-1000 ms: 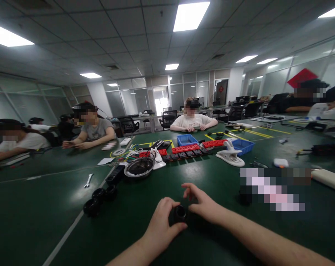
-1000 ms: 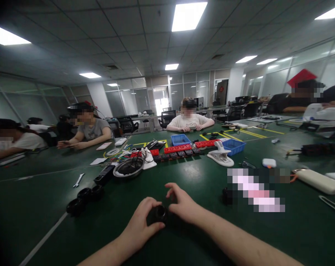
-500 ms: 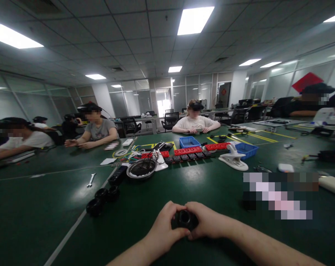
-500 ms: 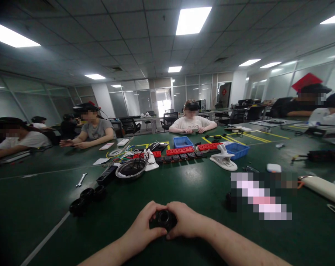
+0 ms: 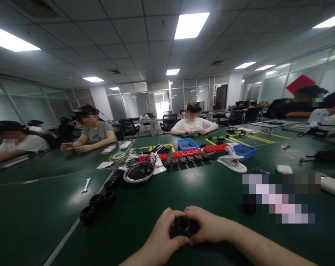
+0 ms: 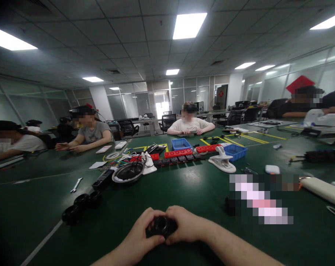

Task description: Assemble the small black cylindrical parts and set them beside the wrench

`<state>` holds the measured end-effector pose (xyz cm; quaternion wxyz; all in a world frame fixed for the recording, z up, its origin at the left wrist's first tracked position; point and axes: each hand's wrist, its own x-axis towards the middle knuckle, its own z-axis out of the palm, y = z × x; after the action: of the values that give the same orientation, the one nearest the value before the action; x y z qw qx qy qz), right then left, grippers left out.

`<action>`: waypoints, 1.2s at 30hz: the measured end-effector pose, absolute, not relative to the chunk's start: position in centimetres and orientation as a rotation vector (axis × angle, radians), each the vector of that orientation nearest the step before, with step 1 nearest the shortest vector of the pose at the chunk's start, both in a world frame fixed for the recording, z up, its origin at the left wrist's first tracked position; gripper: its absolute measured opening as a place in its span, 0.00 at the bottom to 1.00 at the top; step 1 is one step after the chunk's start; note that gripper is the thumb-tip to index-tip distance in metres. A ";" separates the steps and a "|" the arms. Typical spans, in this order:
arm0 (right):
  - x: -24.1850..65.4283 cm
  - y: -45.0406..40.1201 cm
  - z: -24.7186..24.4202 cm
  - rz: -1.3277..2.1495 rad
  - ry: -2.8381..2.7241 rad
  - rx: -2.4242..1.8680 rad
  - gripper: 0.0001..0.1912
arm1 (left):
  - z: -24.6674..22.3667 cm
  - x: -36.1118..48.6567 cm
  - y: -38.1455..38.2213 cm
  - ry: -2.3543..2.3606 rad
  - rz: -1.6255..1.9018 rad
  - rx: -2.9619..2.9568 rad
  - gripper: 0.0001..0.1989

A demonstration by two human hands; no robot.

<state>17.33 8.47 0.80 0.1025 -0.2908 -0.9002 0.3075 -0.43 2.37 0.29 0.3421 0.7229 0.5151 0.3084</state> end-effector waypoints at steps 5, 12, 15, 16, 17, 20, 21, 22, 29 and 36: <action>16.3 7.4 0.3 0.558 -2.640 -1.040 0.22 | 0.4 0.0 2.2 1.413 0.833 1.888 0.19; 16.5 6.8 1.0 0.477 -2.678 -0.952 0.27 | 0.8 -0.2 2.0 1.433 0.851 1.949 0.18; 17.4 8.1 1.2 0.702 -2.748 -0.751 0.22 | 0.9 -0.3 2.0 1.387 0.821 1.973 0.19; 17.6 8.4 1.2 0.746 -2.755 -0.713 0.20 | 0.9 -0.3 2.0 1.376 0.809 1.981 0.19; 17.7 8.6 1.2 0.773 -2.752 -0.707 0.19 | 1.0 -0.2 2.0 1.370 0.801 1.988 0.19; 17.3 8.3 1.0 0.719 -2.714 -0.870 0.20 | 1.0 0.1 1.9 1.391 0.811 1.985 0.17; 17.0 7.8 0.9 0.648 -2.701 -0.963 0.22 | 1.0 0.2 1.8 1.410 0.827 1.974 0.17; 16.6 7.4 0.8 0.551 -2.684 -1.054 0.23 | 0.9 0.3 1.8 1.433 0.847 1.959 0.17; 15.9 6.1 0.2 0.296 -2.611 -1.137 0.31 | -0.1 -0.1 2.5 1.393 0.859 1.999 0.18; 17.9 8.8 1.2 0.776 -2.794 -0.758 0.21 | -0.3 -1.0 3.1 1.317 0.789 2.016 0.20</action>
<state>17.88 8.81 1.24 0.0719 -0.2523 -0.9298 0.2583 -1.02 3.13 -0.33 0.2990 0.7591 0.4961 0.2972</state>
